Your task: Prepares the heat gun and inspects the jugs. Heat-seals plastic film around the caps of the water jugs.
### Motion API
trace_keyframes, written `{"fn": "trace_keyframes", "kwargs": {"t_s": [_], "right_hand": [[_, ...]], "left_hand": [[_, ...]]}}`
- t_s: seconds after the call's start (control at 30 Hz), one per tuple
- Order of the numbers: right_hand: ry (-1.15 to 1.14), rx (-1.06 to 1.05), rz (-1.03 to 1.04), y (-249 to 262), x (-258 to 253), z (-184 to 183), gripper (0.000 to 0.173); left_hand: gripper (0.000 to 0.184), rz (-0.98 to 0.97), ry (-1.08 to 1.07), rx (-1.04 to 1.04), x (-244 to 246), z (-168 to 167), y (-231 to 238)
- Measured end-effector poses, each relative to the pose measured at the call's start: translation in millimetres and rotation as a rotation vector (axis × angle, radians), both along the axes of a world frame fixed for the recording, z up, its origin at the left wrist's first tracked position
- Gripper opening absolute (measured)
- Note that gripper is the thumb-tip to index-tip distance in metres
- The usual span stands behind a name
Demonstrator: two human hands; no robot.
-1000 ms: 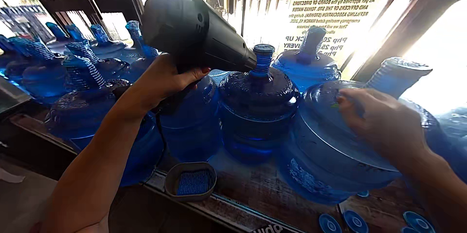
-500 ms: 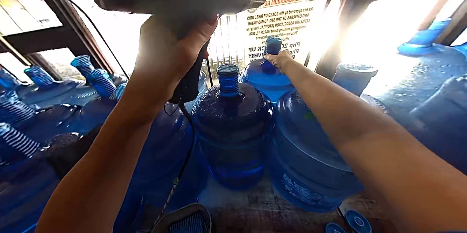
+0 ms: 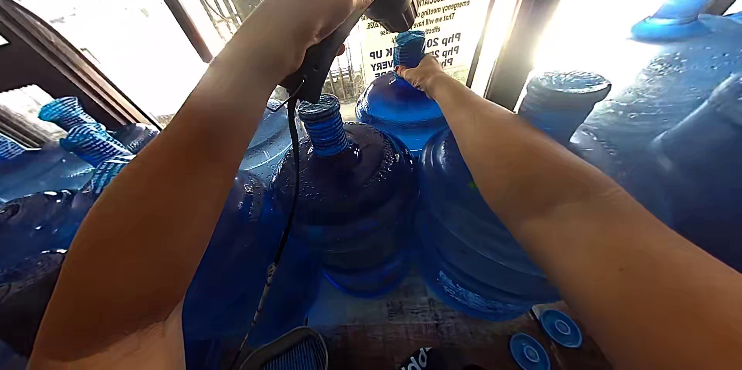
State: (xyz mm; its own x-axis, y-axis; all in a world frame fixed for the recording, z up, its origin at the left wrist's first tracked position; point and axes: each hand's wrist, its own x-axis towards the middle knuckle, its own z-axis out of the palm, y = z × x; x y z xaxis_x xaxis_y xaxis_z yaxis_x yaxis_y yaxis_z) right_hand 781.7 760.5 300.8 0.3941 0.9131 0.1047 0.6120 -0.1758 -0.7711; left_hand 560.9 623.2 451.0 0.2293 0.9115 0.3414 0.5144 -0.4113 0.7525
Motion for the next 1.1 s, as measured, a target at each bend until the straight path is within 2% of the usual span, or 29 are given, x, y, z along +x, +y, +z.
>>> {"fn": "trace_keyframes", "kwargs": {"t_s": [0.13,0.37,0.53,0.67,0.83,0.93,1.0,1.1], "right_hand": [[0.005,-0.047,-0.002,3,-3,0,0.078],[-0.090,-0.166,-0.005,-16,-11,9,0.076],[-0.135,-0.210,-0.030,-25,-13,7,0.081],[-0.202,-0.233,-0.055,-19,-11,-2,0.090],[-0.143,-0.239,-0.046,-24,-13,-1,0.087],[0.045,-0.199,-0.076,-39,-15,12,0.066],[0.348,-0.035,-0.211,-48,-17,19,0.051],[0.852,0.258,-0.445,-54,-17,26,0.053]], "left_hand": [[0.031,0.006,0.013,-0.077,13,6,18],[0.037,0.072,-0.007,-0.059,31,14,52],[0.035,0.070,0.035,-0.085,30,10,24],[0.030,0.025,0.107,0.013,32,-4,0],[0.024,-0.029,0.192,0.114,42,-18,-4],[0.024,-0.035,0.229,0.133,51,-23,-4],[0.027,-0.042,0.260,0.145,53,-25,2],[0.027,-0.025,0.280,0.130,56,-28,5]]}}
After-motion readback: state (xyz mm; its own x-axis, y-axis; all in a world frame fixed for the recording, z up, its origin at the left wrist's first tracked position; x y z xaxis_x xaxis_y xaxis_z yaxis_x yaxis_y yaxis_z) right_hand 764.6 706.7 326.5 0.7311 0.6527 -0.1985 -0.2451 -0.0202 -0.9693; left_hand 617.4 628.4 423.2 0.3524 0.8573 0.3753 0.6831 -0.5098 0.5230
